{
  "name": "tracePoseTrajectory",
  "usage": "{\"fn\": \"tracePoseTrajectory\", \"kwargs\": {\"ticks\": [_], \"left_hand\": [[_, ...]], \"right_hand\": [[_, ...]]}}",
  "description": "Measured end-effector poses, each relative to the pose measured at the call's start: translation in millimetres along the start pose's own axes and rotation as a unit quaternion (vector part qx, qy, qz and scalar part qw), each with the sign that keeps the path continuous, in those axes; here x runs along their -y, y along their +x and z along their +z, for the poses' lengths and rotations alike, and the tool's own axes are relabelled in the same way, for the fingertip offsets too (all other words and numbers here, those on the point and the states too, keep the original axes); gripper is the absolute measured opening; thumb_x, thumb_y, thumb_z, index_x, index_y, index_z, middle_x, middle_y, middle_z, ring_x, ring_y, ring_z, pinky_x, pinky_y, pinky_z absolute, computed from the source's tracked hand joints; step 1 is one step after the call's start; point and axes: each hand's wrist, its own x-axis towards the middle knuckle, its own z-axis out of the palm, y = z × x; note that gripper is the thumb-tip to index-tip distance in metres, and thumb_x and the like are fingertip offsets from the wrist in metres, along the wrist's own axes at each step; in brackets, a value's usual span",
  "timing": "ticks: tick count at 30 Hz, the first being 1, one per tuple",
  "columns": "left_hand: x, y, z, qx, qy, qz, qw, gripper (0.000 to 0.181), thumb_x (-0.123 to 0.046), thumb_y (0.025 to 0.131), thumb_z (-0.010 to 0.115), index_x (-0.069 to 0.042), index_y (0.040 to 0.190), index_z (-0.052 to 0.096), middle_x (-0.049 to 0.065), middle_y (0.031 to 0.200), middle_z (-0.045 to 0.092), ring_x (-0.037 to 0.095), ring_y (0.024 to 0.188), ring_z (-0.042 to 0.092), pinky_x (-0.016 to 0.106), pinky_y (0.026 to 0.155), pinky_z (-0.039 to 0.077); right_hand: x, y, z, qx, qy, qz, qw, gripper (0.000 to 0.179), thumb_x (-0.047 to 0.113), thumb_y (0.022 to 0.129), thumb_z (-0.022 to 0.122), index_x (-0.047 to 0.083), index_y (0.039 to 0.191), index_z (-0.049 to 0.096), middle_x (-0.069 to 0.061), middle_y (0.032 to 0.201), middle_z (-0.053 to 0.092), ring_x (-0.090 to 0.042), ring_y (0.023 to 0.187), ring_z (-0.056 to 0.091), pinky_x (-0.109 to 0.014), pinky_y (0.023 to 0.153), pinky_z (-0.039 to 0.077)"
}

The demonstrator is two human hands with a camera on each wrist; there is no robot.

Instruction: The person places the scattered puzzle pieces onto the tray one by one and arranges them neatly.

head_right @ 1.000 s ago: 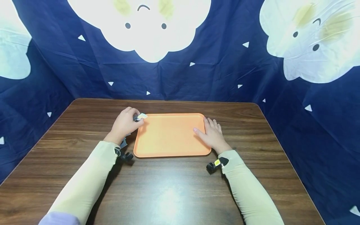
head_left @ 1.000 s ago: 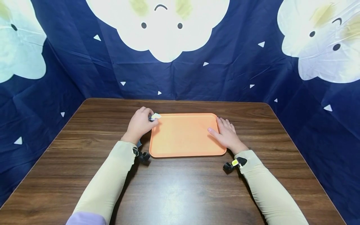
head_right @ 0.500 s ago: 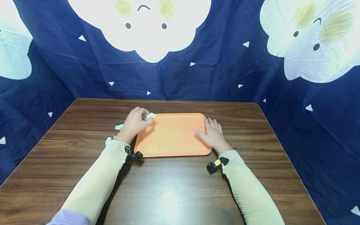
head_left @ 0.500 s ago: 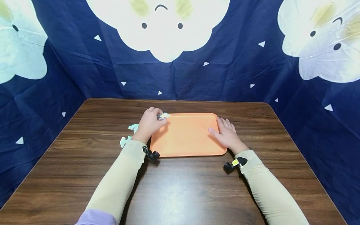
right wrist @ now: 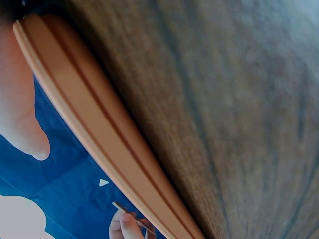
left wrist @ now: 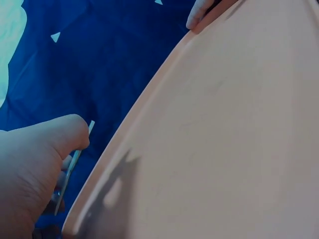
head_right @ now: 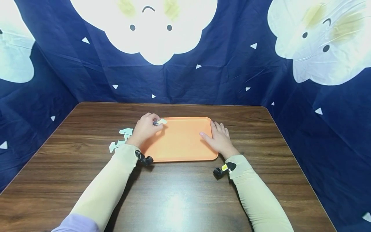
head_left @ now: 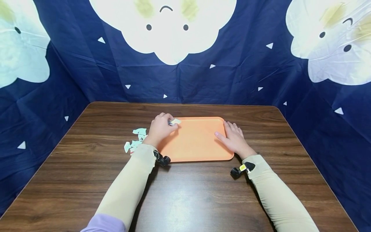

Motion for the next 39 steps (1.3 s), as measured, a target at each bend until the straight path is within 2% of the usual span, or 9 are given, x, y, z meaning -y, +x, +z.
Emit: {"fn": "tracePoseTrajectory", "kwargs": {"ticks": [6,19,30,39], "left_hand": [[-3.1,-0.3,3.9,0.02,0.018,-0.027,0.9993,0.037,-0.042,0.084,0.068,-0.014,0.109,0.067,0.006,0.109,0.062,0.033,0.11,0.051,0.055,0.093,0.039],[4.6,-2.0,18.3,0.027,0.032,-0.029,0.9987,0.035,-0.04,0.08,0.07,-0.015,0.105,0.071,0.005,0.114,0.064,0.033,0.114,0.042,0.06,0.101,0.028],[9.4,-2.6,20.6,0.031,-0.007,-0.052,0.9981,0.039,-0.043,0.082,0.074,-0.018,0.11,0.072,0.002,0.122,0.059,0.032,0.123,0.038,0.055,0.109,0.021],[7.0,-6.0,14.3,0.042,-0.022,-0.057,0.9972,0.04,-0.046,0.086,0.075,-0.019,0.115,0.072,0.003,0.126,0.059,0.033,0.128,0.037,0.056,0.111,0.021]], "right_hand": [[0,-0.2,0,-0.001,0.0,-0.001,1.0,0.09,0.063,0.099,0.044,0.001,0.16,0.02,-0.028,0.162,0.021,-0.05,0.15,0.011,-0.065,0.118,0.006],[2,-0.6,-1,0.004,0.003,0.001,1.0,0.09,0.063,0.1,0.043,0.001,0.16,0.019,-0.028,0.162,0.021,-0.05,0.15,0.01,-0.065,0.118,0.006],[1,-1.2,-1,0.009,-0.001,0.003,1.0,0.091,0.064,0.1,0.041,0.0,0.16,0.018,-0.028,0.163,0.019,-0.05,0.15,0.009,-0.065,0.118,0.005],[0,-0.6,0,0.004,0.001,-0.001,1.0,0.089,0.062,0.1,0.042,0.0,0.16,0.019,-0.028,0.162,0.02,-0.05,0.15,0.01,-0.065,0.118,0.006]]}}
